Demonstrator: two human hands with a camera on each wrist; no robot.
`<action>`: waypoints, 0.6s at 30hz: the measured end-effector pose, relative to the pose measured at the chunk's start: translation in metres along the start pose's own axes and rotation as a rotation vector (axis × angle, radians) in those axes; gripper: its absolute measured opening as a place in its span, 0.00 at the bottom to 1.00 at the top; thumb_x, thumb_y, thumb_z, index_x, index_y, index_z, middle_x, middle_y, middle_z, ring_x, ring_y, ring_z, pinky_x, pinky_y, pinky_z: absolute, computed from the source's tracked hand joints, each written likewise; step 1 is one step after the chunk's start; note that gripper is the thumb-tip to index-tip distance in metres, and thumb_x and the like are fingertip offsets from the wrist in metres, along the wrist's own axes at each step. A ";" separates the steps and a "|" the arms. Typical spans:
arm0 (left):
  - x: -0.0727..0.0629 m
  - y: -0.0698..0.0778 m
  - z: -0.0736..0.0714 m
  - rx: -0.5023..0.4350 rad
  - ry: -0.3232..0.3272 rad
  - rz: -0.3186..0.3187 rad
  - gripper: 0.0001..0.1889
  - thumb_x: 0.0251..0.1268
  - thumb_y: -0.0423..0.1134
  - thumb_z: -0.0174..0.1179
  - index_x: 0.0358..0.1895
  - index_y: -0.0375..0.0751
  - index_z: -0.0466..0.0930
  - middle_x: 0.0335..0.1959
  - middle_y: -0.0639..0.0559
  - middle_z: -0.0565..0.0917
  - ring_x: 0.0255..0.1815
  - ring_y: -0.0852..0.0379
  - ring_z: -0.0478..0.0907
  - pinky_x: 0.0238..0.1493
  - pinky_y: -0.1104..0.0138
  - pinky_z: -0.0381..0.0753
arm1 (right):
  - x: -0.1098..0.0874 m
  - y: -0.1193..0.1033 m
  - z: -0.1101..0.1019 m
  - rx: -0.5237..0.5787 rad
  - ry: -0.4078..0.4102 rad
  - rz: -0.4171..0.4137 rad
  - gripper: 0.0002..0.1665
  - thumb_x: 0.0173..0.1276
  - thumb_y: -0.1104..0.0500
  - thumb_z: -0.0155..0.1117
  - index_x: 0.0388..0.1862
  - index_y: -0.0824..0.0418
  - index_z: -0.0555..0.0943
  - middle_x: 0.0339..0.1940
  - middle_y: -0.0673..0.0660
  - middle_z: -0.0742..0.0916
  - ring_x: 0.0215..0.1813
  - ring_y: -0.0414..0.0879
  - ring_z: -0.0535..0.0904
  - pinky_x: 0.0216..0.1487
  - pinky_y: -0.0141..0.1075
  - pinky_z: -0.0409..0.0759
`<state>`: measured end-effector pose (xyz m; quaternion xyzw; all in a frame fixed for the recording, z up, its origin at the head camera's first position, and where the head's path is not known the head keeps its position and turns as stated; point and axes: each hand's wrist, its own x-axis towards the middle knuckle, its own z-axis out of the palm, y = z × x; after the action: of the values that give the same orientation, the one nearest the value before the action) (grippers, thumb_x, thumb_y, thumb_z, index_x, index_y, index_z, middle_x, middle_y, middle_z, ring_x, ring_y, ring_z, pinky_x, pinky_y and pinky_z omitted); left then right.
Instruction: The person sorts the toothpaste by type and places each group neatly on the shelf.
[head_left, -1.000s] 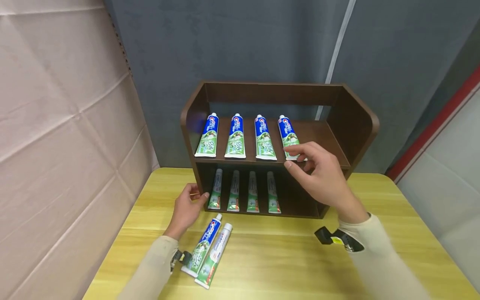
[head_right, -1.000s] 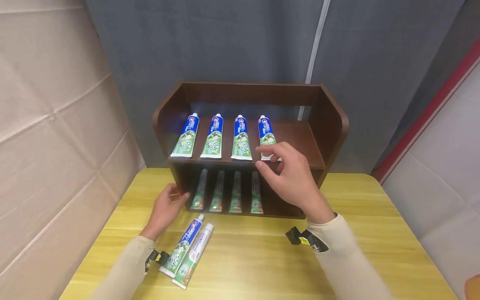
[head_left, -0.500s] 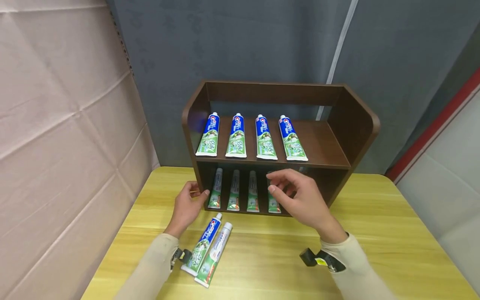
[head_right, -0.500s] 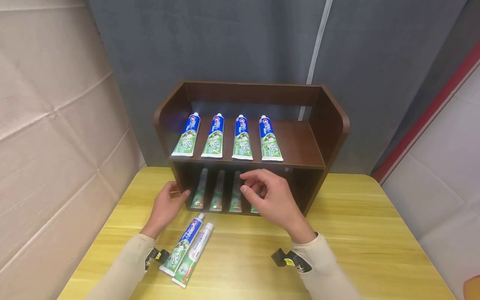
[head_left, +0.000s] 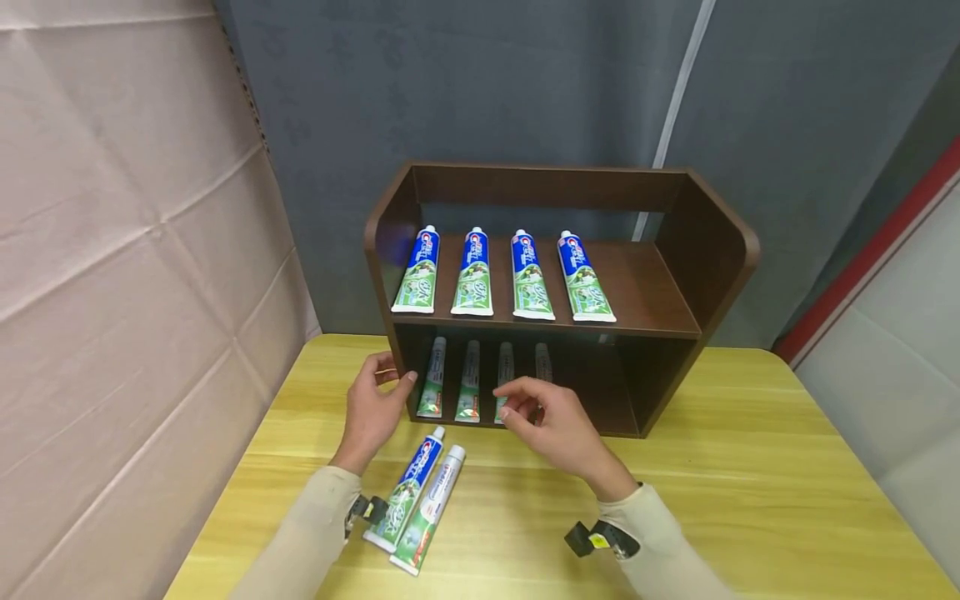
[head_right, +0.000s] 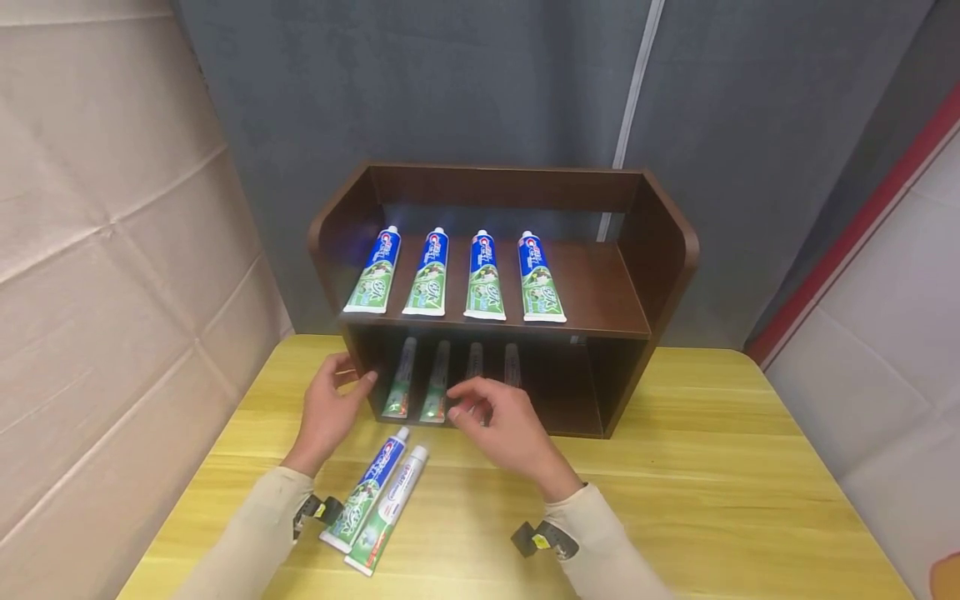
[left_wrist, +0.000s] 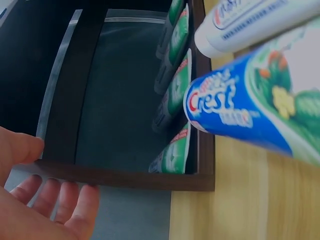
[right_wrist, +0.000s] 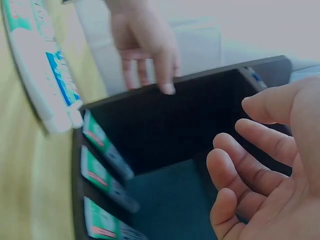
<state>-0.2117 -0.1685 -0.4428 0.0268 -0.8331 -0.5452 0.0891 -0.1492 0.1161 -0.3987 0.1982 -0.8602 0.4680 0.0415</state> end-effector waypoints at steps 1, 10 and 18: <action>0.000 0.000 0.000 -0.011 0.008 0.007 0.26 0.75 0.43 0.66 0.71 0.45 0.71 0.65 0.45 0.79 0.65 0.44 0.79 0.63 0.50 0.87 | 0.001 0.002 0.006 0.006 -0.011 0.002 0.12 0.74 0.56 0.71 0.54 0.48 0.87 0.37 0.42 0.87 0.36 0.41 0.81 0.36 0.32 0.82; -0.001 0.004 -0.002 -0.096 0.058 0.089 0.26 0.74 0.38 0.67 0.72 0.49 0.73 0.66 0.47 0.80 0.64 0.45 0.79 0.66 0.48 0.85 | 0.000 0.013 0.047 0.074 -0.109 0.031 0.13 0.74 0.59 0.68 0.55 0.51 0.86 0.40 0.43 0.89 0.40 0.42 0.84 0.43 0.33 0.84; 0.000 0.005 -0.001 -0.112 0.060 0.103 0.24 0.74 0.38 0.67 0.70 0.47 0.74 0.65 0.46 0.80 0.64 0.45 0.79 0.65 0.47 0.85 | -0.006 0.026 0.082 0.098 -0.170 0.179 0.25 0.70 0.56 0.74 0.64 0.59 0.81 0.44 0.53 0.88 0.34 0.42 0.83 0.33 0.33 0.83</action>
<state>-0.2112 -0.1679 -0.4380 -0.0050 -0.7986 -0.5846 0.1434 -0.1441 0.0631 -0.4662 0.1616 -0.8510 0.4927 -0.0833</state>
